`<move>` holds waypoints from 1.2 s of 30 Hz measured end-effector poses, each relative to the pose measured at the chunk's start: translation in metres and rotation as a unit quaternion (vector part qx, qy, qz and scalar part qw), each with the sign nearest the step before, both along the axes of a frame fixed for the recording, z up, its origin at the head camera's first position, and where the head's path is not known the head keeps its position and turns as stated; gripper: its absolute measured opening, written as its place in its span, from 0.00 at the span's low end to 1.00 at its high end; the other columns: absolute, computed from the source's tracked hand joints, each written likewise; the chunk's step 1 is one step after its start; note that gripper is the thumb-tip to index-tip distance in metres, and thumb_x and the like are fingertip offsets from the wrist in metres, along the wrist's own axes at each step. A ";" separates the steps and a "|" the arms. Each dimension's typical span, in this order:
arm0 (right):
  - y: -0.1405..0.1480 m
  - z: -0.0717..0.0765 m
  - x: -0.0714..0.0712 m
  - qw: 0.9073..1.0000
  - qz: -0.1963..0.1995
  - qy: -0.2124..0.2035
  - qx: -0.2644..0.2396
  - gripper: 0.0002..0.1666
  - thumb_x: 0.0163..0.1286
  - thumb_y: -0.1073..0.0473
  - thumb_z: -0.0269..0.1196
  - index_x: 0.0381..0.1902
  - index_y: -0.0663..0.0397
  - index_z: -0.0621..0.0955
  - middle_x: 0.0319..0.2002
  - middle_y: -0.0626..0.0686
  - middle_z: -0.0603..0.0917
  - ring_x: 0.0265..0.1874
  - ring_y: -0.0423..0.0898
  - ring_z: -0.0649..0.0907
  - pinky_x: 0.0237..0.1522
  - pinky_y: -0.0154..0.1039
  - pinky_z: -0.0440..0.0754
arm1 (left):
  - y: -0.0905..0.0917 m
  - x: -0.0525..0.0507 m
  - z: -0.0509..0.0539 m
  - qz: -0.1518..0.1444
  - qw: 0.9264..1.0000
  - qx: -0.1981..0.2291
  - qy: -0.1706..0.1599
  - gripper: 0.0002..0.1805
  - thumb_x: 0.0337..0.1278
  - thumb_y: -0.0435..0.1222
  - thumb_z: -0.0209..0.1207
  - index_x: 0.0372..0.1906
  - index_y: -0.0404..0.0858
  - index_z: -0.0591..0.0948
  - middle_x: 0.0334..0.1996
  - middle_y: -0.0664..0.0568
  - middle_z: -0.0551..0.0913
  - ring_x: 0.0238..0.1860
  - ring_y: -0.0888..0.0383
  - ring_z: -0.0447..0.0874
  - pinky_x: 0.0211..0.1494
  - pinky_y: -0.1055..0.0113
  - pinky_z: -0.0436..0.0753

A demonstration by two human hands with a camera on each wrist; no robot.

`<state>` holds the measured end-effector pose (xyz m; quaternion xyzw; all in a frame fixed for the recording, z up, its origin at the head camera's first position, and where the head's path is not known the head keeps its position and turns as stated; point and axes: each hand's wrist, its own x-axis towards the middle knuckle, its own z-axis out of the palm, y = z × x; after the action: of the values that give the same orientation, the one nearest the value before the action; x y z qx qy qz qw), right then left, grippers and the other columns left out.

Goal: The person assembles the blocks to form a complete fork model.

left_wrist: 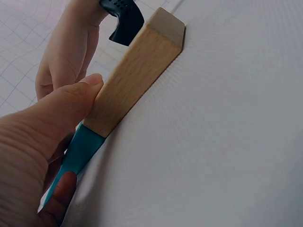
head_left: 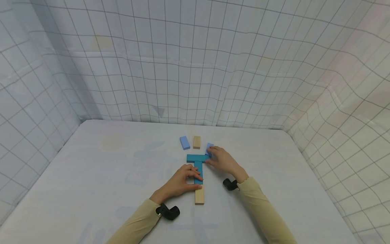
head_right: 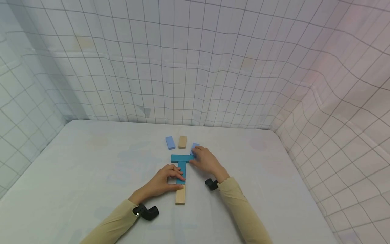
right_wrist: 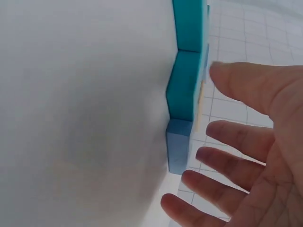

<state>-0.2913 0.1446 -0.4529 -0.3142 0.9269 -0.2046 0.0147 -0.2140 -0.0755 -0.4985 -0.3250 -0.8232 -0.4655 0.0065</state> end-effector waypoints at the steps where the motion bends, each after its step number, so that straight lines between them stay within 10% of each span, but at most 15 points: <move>1: -0.001 0.001 -0.002 1.000 0.004 0.003 -0.008 0.29 0.68 0.55 0.62 0.62 0.66 0.72 0.63 0.64 0.69 0.62 0.60 0.68 0.62 0.53 0.65 | 0.000 0.000 0.000 0.000 1.000 0.000 -0.001 0.12 0.50 0.45 0.69 0.40 0.46 0.87 0.44 0.59 0.75 0.55 0.57 0.69 0.60 0.54 0.67; 17: -0.034 0.006 -0.028 1.000 0.017 0.003 0.026 0.24 0.73 0.64 0.46 0.66 0.61 0.70 0.66 0.58 0.68 0.67 0.59 0.61 0.63 0.57 0.60 | -0.001 -0.001 0.001 -0.006 1.000 0.008 -0.003 0.12 0.50 0.43 0.69 0.40 0.45 0.87 0.44 0.59 0.75 0.55 0.57 0.69 0.59 0.56 0.68; 36: -0.036 0.003 -0.022 0.996 0.000 0.026 0.080 0.23 0.76 0.59 0.44 0.65 0.54 0.72 0.67 0.52 0.68 0.68 0.55 0.60 0.61 0.62 0.59 | -0.001 -0.001 0.001 -0.004 1.000 0.002 -0.004 0.12 0.50 0.44 0.69 0.40 0.45 0.87 0.45 0.58 0.76 0.55 0.57 0.69 0.59 0.56 0.68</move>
<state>-0.3131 0.1083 -0.4503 -0.3170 0.9405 -0.1215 0.0158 -0.2153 -0.0767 -0.4973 -0.3264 -0.8211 -0.4683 0.0017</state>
